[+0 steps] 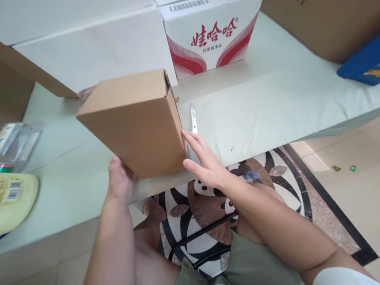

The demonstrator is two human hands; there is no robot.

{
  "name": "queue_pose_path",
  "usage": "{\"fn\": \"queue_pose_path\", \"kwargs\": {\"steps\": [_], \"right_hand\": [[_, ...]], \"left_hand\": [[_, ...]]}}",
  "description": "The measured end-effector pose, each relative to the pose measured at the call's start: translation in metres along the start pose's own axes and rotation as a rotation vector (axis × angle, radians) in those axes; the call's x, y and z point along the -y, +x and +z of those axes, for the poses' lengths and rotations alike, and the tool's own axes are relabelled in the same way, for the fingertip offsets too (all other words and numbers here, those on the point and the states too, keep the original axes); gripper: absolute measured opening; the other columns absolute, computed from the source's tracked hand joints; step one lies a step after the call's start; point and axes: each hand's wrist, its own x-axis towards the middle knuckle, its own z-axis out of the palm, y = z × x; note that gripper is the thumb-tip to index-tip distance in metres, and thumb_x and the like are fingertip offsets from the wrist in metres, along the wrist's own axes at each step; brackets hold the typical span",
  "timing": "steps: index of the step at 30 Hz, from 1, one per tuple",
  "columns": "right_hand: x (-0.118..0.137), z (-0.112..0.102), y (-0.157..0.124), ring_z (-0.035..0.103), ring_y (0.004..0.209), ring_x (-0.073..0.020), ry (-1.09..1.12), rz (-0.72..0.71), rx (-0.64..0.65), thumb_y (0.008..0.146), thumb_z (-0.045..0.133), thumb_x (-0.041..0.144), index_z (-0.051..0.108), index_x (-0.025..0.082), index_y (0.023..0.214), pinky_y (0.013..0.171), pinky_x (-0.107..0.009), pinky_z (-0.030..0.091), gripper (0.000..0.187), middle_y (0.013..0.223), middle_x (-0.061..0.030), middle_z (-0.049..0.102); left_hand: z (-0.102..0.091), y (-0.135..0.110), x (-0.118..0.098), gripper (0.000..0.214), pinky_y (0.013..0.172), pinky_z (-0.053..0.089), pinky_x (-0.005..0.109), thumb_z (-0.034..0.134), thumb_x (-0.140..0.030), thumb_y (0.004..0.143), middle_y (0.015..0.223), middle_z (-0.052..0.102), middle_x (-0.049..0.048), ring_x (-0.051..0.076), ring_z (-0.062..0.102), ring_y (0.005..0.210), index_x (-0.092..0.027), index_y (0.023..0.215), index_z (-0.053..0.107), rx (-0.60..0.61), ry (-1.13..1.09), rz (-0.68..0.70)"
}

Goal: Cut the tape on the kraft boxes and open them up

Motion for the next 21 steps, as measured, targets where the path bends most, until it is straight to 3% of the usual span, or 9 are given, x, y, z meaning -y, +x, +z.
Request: {"fn": "queue_pose_path", "kwargs": {"steps": [4, 8, 11, 16, 19, 21], "right_hand": [[0.004, 0.001, -0.003, 0.047, 0.149, -0.0288, 0.013, -0.058, 0.005, 0.104, 0.043, 0.066, 0.029, 0.041, 0.167, 0.125, -0.057, 0.043, 0.069, 0.159, -0.0092, 0.045], [0.008, 0.004, -0.005, 0.037, 0.157, -0.0334, 0.024, -0.063, -0.04, 0.103, 0.043, 0.068, 0.026, 0.039, 0.167, 0.122, -0.058, 0.044, 0.073, 0.17, -0.0104, 0.032], [0.008, 0.003, -0.004, 0.043, 0.154, -0.0339, 0.031, -0.034, -0.054, 0.103, 0.044, 0.066, 0.031, 0.036, 0.166, 0.119, -0.058, 0.047, 0.07, 0.171, -0.0115, 0.036], [0.013, -0.001, -0.002, 0.046, 0.153, -0.0305, -0.046, -0.125, -0.098, 0.106, 0.047, 0.056, 0.054, 0.037, 0.152, 0.127, -0.057, 0.039, 0.051, 0.159, -0.0082, 0.053], [0.018, 0.0, -0.001, 0.047, 0.153, -0.0288, -0.053, -0.179, -0.119, 0.107, 0.047, 0.052, 0.05, 0.038, 0.155, 0.127, -0.054, 0.041, 0.051, 0.16, -0.0076, 0.051], [0.02, 0.001, -0.001, 0.045, 0.154, -0.0288, -0.044, -0.19, -0.115, 0.106, 0.047, 0.052, 0.046, 0.037, 0.158, 0.126, -0.053, 0.043, 0.054, 0.163, -0.0083, 0.047]], "left_hand": [[0.007, -0.005, -0.004, 0.07, 0.126, 0.042, 0.047, 0.058, -0.083, 0.085, 0.136, 0.074, 0.0138, 0.033, 0.056, 0.147, -0.023, 0.117, 0.076, -0.048, -0.004, -0.07], [0.018, -0.008, -0.026, 0.075, 0.126, 0.043, 0.048, 0.06, -0.085, 0.083, 0.146, 0.069, 0.0128, 0.034, 0.053, 0.15, -0.023, 0.123, 0.075, -0.122, -0.031, -0.239], [0.023, -0.007, -0.038, 0.077, 0.125, 0.046, 0.049, 0.061, -0.086, 0.082, 0.149, 0.068, 0.011, 0.035, 0.053, 0.15, -0.025, 0.126, 0.074, -0.168, -0.062, -0.356], [0.022, -0.005, -0.039, 0.062, 0.122, 0.049, 0.05, 0.059, -0.077, 0.09, 0.139, 0.074, 0.0098, 0.034, 0.056, 0.147, -0.023, 0.115, 0.077, -0.174, -0.039, -0.493], [0.025, -0.004, -0.038, 0.051, 0.118, 0.052, 0.05, 0.058, -0.066, 0.096, 0.131, 0.077, 0.0111, 0.033, 0.063, 0.14, -0.021, 0.11, 0.076, -0.165, 0.019, -0.619], [0.028, -0.005, -0.037, 0.045, 0.114, 0.055, 0.049, 0.06, -0.06, 0.096, 0.127, 0.078, 0.0119, 0.032, 0.067, 0.132, -0.02, 0.112, 0.075, -0.094, 0.041, -0.649]]}}
